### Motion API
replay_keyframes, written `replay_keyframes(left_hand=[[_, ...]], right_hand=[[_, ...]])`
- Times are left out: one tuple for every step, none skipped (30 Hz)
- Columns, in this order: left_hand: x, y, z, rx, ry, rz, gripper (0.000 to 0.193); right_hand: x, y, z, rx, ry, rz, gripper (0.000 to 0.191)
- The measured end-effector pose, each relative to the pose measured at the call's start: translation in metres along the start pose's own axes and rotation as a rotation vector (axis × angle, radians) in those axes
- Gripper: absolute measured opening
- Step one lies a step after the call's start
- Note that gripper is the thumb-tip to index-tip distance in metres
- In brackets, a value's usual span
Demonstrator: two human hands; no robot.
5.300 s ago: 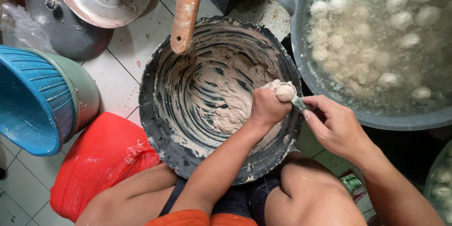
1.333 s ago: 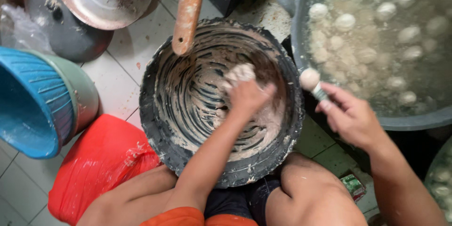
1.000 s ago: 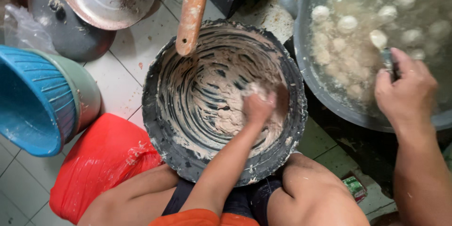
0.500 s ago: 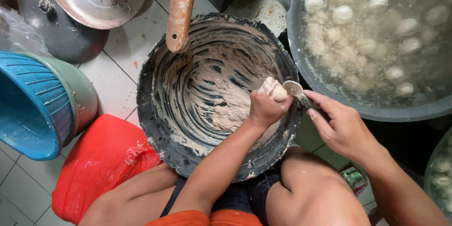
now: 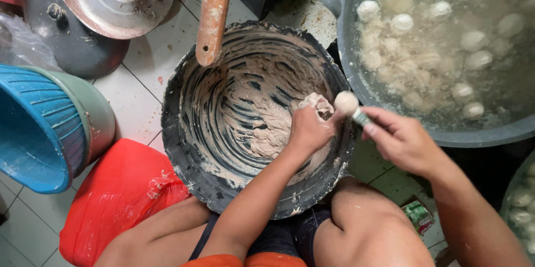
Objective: The person sits on the floor with a large bowl of batter between the legs, pinches off portions of dough and uses a scoop to release formed dough balls into a wok of hot oil, repeating the cycle continuously across the episode.
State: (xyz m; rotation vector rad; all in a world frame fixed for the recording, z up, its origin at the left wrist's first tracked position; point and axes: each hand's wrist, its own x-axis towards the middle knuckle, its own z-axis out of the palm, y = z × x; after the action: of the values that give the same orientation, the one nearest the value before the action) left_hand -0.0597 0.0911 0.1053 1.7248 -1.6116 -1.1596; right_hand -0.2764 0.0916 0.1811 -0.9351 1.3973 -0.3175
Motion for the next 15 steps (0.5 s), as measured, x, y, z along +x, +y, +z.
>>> replay_keyframes(left_hand=[[0.000,-0.003,-0.001,-0.098,0.009,-0.044,0.030],[-0.001,-0.006,-0.001,-0.197,0.019,-0.086,0.031],[-0.001,-0.009,-0.002,-0.412,-0.038,-0.090,0.033],[-0.001,-0.013,-0.003,-0.626,-0.096,-0.097,0.037],[-0.002,-0.016,-0.004,-0.838,-0.154,-0.105,0.041],[-0.002,-0.018,-0.006,-0.913,-0.205,-0.111,0.046],[-0.004,-0.018,-0.009,-0.986,-0.254,-0.118,0.051],[-0.006,-0.018,-0.011,-1.061,-0.302,-0.128,0.056],[-0.008,-0.016,-0.014,-1.066,-0.326,-0.157,0.060],[-0.010,-0.013,-0.017,-1.071,-0.349,-0.187,0.063],[-0.012,-0.010,-0.020,-1.076,-0.372,-0.218,0.066],[-0.012,-0.006,-0.022,-1.109,-0.383,-0.233,0.068],[-0.013,-0.002,-0.023,-1.144,-0.396,-0.248,0.069],[-0.013,0.002,-0.024,-1.179,-0.413,-0.261,0.071],[-0.012,0.004,-0.024,-1.204,-0.411,-0.259,0.072]], right_hand=[[0.003,0.001,-0.007,0.036,0.041,-0.011,0.046],[0.008,0.001,-0.015,-0.070,0.163,-0.096,0.045],[0.014,0.000,-0.025,-0.177,0.286,-0.181,0.045],[0.019,-0.001,-0.034,-0.284,0.406,-0.266,0.044],[0.025,-0.003,-0.042,-0.415,0.499,-0.347,0.042],[0.030,-0.005,-0.051,-0.546,0.589,-0.429,0.039],[0.033,-0.008,-0.057,-0.677,0.675,-0.511,0.037],[0.035,-0.011,-0.063,-0.724,0.702,-0.531,0.037],[0.036,-0.014,-0.067,-0.772,0.727,-0.552,0.037],[0.037,-0.017,-0.068,-0.819,0.750,-0.574,0.037],[0.035,-0.020,-0.067,-0.790,0.765,-0.573,0.037],[0.030,-0.022,-0.064,-0.761,0.780,-0.571,0.037],[0.025,-0.024,-0.059,-0.734,0.796,-0.566,0.036],[0.021,-0.024,-0.049,-0.579,0.707,-0.534,0.034],[0.016,-0.024,-0.037,-0.426,0.621,-0.502,0.031]])
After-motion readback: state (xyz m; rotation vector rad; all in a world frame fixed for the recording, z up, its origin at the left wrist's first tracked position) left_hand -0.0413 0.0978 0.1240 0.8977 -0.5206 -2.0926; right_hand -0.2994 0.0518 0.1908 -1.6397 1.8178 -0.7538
